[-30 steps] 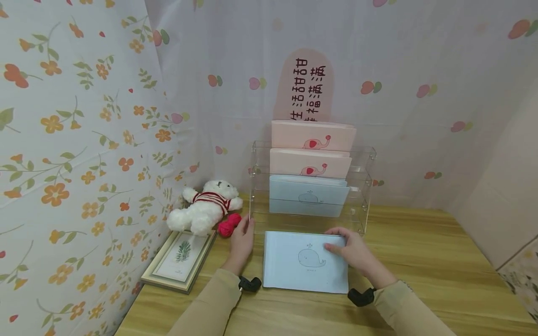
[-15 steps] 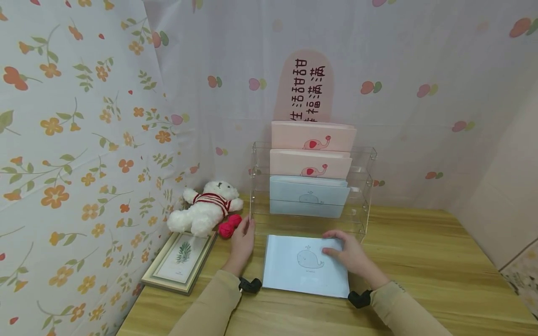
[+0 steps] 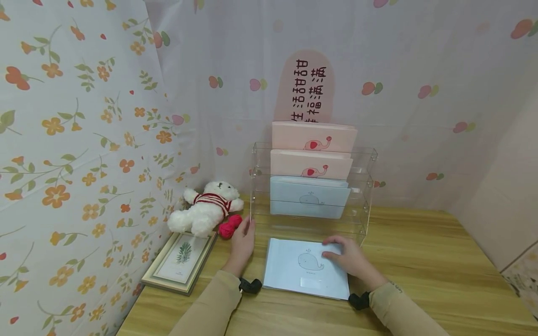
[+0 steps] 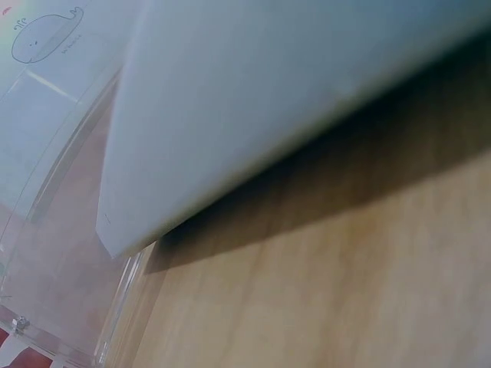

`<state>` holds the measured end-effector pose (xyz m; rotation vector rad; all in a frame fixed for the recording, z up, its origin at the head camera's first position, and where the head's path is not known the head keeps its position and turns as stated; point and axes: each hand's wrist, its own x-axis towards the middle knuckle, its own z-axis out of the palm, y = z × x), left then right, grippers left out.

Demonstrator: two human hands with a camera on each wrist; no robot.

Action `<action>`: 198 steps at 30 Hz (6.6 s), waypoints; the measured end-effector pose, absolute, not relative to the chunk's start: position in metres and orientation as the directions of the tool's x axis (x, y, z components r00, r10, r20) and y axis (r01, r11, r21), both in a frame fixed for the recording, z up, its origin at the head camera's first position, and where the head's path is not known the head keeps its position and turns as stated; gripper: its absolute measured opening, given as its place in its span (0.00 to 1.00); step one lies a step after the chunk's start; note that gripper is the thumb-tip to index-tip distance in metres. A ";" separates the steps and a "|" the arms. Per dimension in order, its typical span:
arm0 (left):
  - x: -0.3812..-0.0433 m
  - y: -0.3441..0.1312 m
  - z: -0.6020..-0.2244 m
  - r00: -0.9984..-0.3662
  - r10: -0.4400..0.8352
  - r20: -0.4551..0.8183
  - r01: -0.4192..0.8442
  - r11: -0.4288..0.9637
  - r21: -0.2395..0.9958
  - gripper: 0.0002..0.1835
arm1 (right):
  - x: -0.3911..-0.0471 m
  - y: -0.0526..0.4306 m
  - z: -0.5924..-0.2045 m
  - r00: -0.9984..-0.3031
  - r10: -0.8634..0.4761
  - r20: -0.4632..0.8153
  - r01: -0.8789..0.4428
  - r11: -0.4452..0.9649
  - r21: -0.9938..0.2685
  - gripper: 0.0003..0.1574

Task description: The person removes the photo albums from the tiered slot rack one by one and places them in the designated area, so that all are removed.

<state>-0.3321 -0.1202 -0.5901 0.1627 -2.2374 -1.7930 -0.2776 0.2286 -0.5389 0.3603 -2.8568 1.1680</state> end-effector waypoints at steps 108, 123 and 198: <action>-0.312 -0.114 -0.561 -0.952 -0.256 0.166 0.104 0.238 0.966 0.25 | -0.346 0.218 -0.402 -0.987 -0.007 0.159 -0.144 0.476 -0.868 0.25; -0.330 -0.119 -0.589 -0.958 -0.255 0.133 0.088 0.181 0.979 0.28 | -0.328 0.200 -0.398 -0.940 0.139 0.311 -0.208 0.489 -0.847 0.15; -0.328 -0.121 -0.582 -0.968 -0.233 0.091 0.053 0.165 0.985 0.27 | -0.244 0.464 -0.467 -0.552 0.786 -0.278 0.085 -0.279 -0.957 0.26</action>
